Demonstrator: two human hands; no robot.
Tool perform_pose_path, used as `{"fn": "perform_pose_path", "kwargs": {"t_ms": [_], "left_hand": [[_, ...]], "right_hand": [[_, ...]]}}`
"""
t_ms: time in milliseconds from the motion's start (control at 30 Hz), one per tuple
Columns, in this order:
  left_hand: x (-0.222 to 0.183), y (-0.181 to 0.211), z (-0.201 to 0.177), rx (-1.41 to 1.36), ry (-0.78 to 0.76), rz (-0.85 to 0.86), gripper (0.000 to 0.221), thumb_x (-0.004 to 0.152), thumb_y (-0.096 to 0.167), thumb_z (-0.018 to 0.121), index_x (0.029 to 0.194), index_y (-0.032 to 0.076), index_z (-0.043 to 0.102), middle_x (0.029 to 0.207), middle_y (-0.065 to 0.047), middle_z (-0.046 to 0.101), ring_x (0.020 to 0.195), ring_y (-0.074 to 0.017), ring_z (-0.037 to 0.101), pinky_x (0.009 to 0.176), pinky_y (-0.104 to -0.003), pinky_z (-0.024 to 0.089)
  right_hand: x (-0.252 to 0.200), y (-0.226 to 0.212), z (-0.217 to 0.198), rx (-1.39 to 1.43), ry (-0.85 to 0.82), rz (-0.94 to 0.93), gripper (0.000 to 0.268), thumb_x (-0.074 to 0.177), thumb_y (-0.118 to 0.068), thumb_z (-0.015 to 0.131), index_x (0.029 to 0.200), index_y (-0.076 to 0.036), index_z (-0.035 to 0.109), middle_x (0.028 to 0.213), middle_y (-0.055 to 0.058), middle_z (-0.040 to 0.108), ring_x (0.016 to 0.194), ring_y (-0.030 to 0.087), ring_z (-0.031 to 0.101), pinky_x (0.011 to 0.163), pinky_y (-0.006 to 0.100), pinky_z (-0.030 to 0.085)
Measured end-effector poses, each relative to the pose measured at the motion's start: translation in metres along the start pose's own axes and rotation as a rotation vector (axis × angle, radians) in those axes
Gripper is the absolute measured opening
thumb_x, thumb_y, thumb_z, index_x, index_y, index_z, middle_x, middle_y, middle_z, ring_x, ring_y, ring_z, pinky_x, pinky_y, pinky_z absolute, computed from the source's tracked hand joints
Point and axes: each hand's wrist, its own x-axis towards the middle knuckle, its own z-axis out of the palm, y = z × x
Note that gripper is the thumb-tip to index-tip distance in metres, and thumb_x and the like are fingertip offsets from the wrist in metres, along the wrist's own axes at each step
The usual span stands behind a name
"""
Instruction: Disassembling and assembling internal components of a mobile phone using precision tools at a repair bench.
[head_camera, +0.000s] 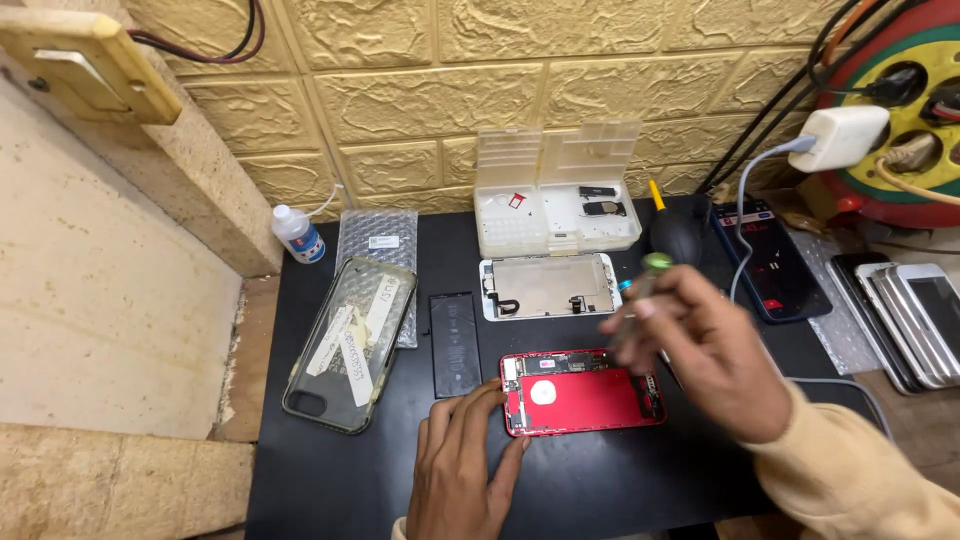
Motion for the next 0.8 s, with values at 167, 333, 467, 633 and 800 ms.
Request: {"fn": "perform_pose_path", "kwargs": {"t_ms": [167, 333, 467, 633, 800], "left_hand": [[-0.001, -0.004, 0.002, 0.008, -0.019, -0.011, 0.038, 0.096, 0.033, 0.066, 0.127, 0.013, 0.061, 0.131, -0.002, 0.068, 0.112, -0.0242, 0.061, 0.087, -0.038, 0.047], [-0.002, -0.007, 0.006, 0.021, -0.008, -0.031, 0.038, 0.096, 0.037, 0.064, 0.126, 0.015, 0.062, 0.131, 0.0, 0.069, 0.111, -0.0233, 0.061, 0.086, -0.038, 0.047], [-0.001, -0.006, 0.004, 0.006, -0.031, -0.052, 0.036, 0.095, 0.034, 0.067, 0.125, 0.014, 0.062, 0.13, -0.002, 0.069, 0.112, -0.0235, 0.061, 0.085, -0.039, 0.047], [0.004, 0.001, 0.0, 0.004, -0.044, -0.054, 0.036, 0.095, 0.033, 0.066, 0.125, 0.014, 0.063, 0.13, -0.001, 0.069, 0.111, -0.0231, 0.061, 0.084, -0.039, 0.047], [0.001, -0.001, 0.002, -0.003, -0.071, -0.112, 0.036, 0.093, 0.033, 0.068, 0.125, 0.017, 0.063, 0.131, 0.001, 0.069, 0.113, -0.0223, 0.06, 0.085, -0.039, 0.046]], "right_hand": [[0.024, 0.017, 0.031, 0.229, 0.021, -0.005, 0.036, 0.097, 0.002, 0.059, 0.128, -0.004, 0.043, 0.103, 0.022, 0.073, 0.082, 0.021, 0.072, 0.073, 0.031, 0.063], [0.027, 0.033, 0.049, 0.07, 0.193, -0.182, 0.067, 0.094, -0.003, 0.067, 0.145, -0.006, 0.023, 0.096, 0.023, 0.074, 0.092, 0.024, 0.074, 0.089, 0.031, 0.06], [0.016, 0.053, 0.063, 0.045, 0.093, -0.402, 0.071, 0.096, 0.008, 0.063, 0.152, -0.012, 0.024, 0.097, 0.023, 0.07, 0.09, 0.029, 0.077, 0.085, 0.036, 0.069], [0.017, 0.07, 0.064, 0.049, -0.003, -0.526, 0.067, 0.098, 0.009, 0.063, 0.153, -0.014, 0.031, 0.097, 0.022, 0.068, 0.095, 0.031, 0.077, 0.085, 0.037, 0.07], [0.018, 0.064, 0.066, -0.089, -0.014, -0.575, 0.063, 0.098, 0.008, 0.062, 0.15, -0.009, 0.031, 0.097, 0.024, 0.071, 0.094, 0.03, 0.081, 0.085, 0.038, 0.074]]}}
